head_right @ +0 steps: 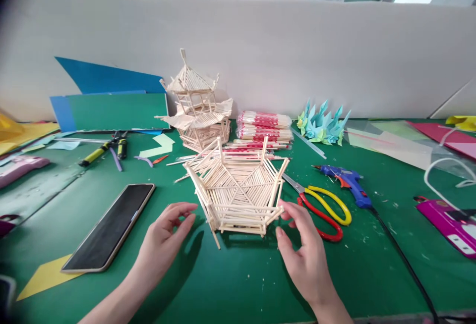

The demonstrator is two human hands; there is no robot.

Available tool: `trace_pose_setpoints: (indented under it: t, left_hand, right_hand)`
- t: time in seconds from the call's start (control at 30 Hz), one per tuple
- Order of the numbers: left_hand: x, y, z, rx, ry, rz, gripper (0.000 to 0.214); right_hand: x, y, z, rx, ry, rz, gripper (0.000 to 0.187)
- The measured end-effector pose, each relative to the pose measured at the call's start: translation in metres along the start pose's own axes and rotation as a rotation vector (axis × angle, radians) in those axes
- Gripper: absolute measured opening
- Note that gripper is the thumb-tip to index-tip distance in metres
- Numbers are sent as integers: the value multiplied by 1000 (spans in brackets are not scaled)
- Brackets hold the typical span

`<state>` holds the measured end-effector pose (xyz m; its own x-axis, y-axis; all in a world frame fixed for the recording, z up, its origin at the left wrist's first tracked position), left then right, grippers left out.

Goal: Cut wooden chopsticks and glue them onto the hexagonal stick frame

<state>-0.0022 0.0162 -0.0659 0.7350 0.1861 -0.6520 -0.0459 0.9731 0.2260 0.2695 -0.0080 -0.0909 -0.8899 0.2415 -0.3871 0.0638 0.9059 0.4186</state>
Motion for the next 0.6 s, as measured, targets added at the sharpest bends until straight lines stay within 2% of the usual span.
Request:
trace_pose_setpoints:
  t: [0.13, 0.3, 0.6]
  left_hand:
    - [7, 1, 14, 175, 260, -78, 20]
    - [22, -1, 20, 330, 485, -175, 26]
    - [26, -8, 13, 436, 601, -235, 25]
  right_hand:
    - [-5, -7, 14, 70, 49, 66, 32]
    - [-8, -3, 14, 111, 53, 111, 28]
    - [-8, -2, 18, 160, 72, 116, 31]
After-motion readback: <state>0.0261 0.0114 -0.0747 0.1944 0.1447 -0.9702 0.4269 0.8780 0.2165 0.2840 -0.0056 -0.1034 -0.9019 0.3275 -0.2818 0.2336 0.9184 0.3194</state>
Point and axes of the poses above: each hand's wrist, its own y-axis towards the middle knuckle, its own x-axis out of the palm, z = x × y, the point moved 8 cm from there along y, towards the middle knuckle, and after that the axes turned 4 degrees about -x, right-handed, at the moved point
